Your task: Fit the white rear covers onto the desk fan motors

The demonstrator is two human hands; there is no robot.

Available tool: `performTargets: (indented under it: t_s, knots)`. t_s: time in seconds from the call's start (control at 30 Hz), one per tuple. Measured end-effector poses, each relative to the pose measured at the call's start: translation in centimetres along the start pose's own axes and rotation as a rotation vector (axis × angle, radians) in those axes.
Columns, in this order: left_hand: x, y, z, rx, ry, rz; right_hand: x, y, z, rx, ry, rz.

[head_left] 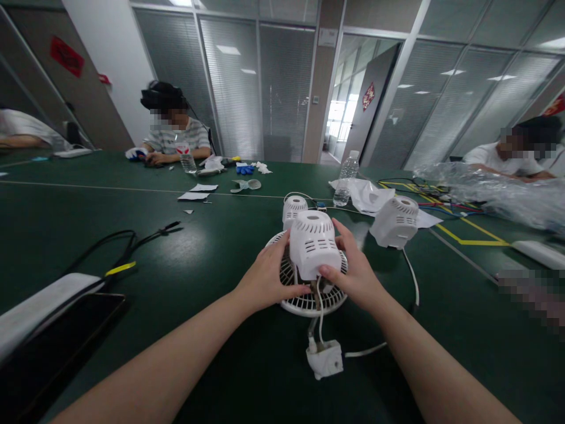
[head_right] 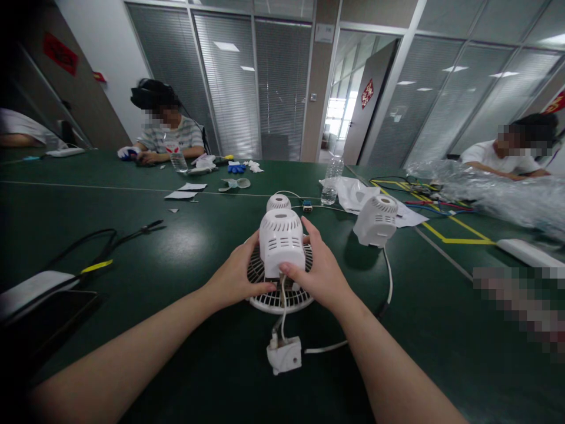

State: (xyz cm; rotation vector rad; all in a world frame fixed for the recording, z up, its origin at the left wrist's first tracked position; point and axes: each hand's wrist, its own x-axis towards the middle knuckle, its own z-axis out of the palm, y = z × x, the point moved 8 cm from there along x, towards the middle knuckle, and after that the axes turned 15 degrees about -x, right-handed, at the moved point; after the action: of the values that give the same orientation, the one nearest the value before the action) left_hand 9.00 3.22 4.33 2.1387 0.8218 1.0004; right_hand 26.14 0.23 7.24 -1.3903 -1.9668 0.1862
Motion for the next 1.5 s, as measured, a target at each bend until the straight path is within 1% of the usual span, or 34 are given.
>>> performTargets:
  t_s: [0.2,0.3,0.47,0.77,1.03,1.23,1.4,1.5]
  knots:
    - [-0.1,0.2,-0.1,0.012,0.003,-0.035,0.0,-0.4,-0.1,-0.020,0.008,-0.027]
    - [-0.1,0.3,-0.3,0.014,0.026,-0.054,-0.1,-0.4,-0.1,-0.026,0.012,-0.030]
    - [0.0,0.4,-0.4,-0.007,0.038,-0.030,-0.3,-0.5,0.2,-0.036,0.015,-0.067]
    - [0.1,-0.6,-0.3,-0.036,0.062,-0.055,-0.4,-0.6,0.4,-0.024,0.047,-0.108]
    - [-0.1,-1.2,-0.4,-0.015,0.091,-0.111,-0.1,-0.3,1.2,-0.047,-0.034,0.026]
    - [0.1,-0.6,-0.3,0.010,0.069,-0.049,0.0,-0.7,1.3,-0.068,-0.068,0.001]
    - [0.2,-0.3,-0.4,0.016,0.064,-0.028,0.0,-0.7,1.8,0.015,-0.101,-0.023]
    - [0.1,-0.2,-0.5,0.015,0.065,-0.040,0.0,-0.7,1.8,0.069,-0.114,-0.008]
